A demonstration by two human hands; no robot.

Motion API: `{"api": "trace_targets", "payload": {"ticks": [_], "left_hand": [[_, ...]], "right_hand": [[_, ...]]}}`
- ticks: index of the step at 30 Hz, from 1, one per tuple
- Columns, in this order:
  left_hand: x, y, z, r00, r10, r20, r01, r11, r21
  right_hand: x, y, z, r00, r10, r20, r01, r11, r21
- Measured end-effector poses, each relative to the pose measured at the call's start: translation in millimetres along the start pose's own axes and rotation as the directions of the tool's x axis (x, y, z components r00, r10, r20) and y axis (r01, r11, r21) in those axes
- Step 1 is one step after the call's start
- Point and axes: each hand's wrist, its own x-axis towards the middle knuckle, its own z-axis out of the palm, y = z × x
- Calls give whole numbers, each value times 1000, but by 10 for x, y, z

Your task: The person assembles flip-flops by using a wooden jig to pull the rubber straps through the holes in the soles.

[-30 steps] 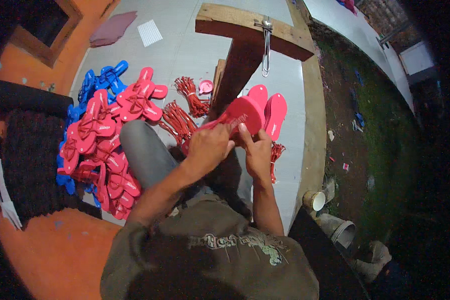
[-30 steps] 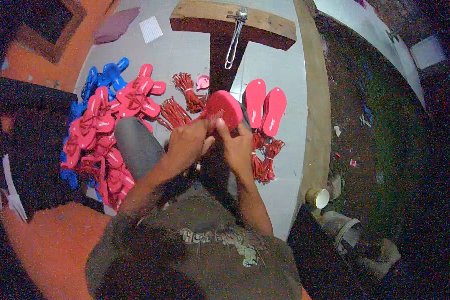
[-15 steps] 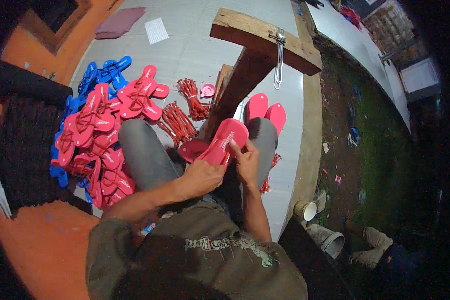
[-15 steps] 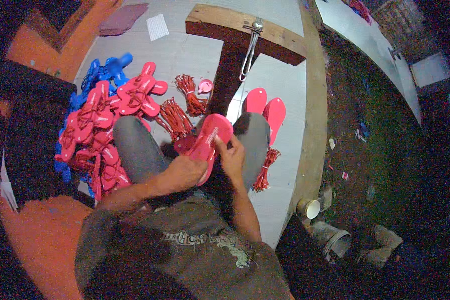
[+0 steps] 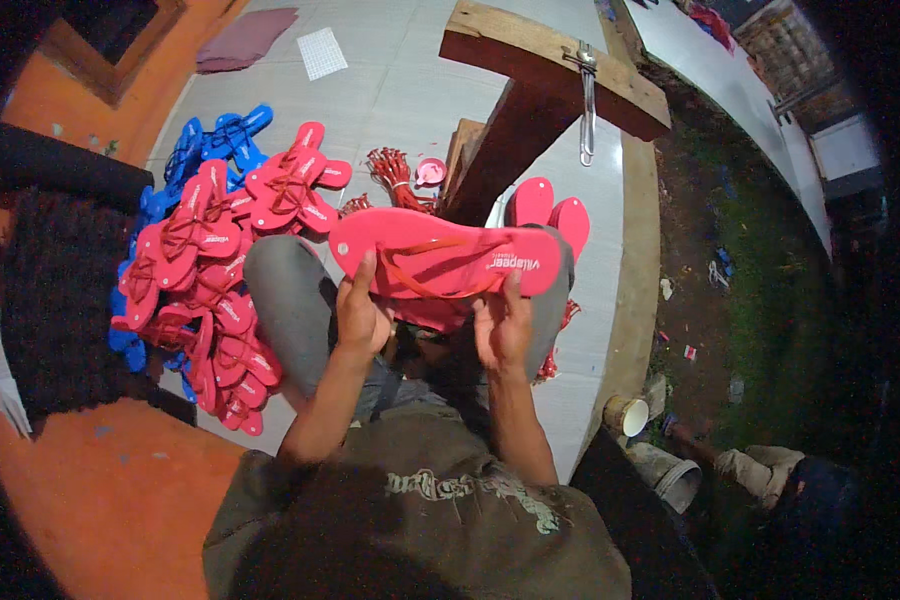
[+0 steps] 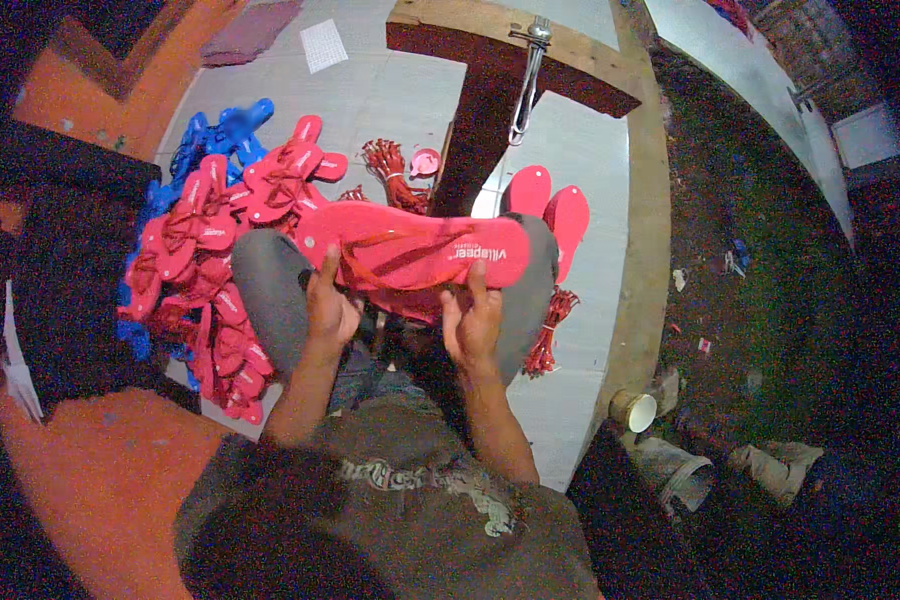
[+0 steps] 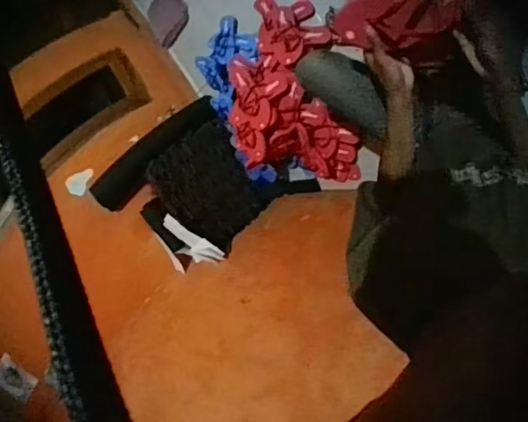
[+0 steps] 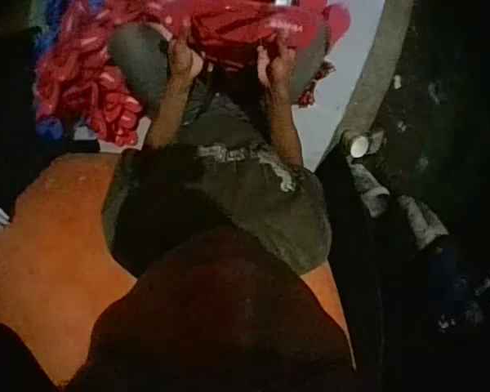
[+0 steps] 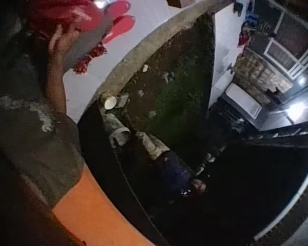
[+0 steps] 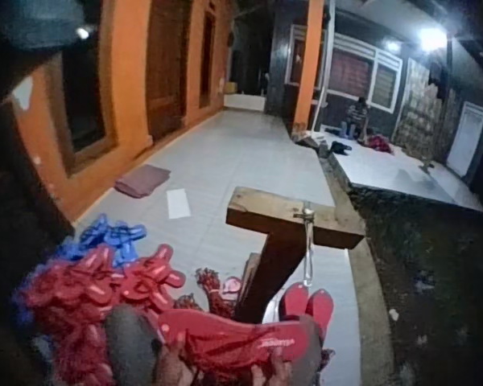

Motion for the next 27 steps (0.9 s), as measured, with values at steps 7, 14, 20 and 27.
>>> {"api": "trace_targets", "payload": {"ticks": [7,14,20,27], "left_hand": [[220,290,26,958,199,204,-280,795,538],[133,454,337,911,184,370,-411,491,768],[151,1174,73,854,437,282,-444,329,833],[93,1302,-638,792,608,54,-381,424,822]], "right_hand": [[-447,-336,-115,939,253,233,76,508,-858],[-17,-194,674,870,322,374,348,137,-927],[969,517,95,791,188,582,505,336,-795],[962,1829,-662,657,289,696,714,-537,-450]]}}
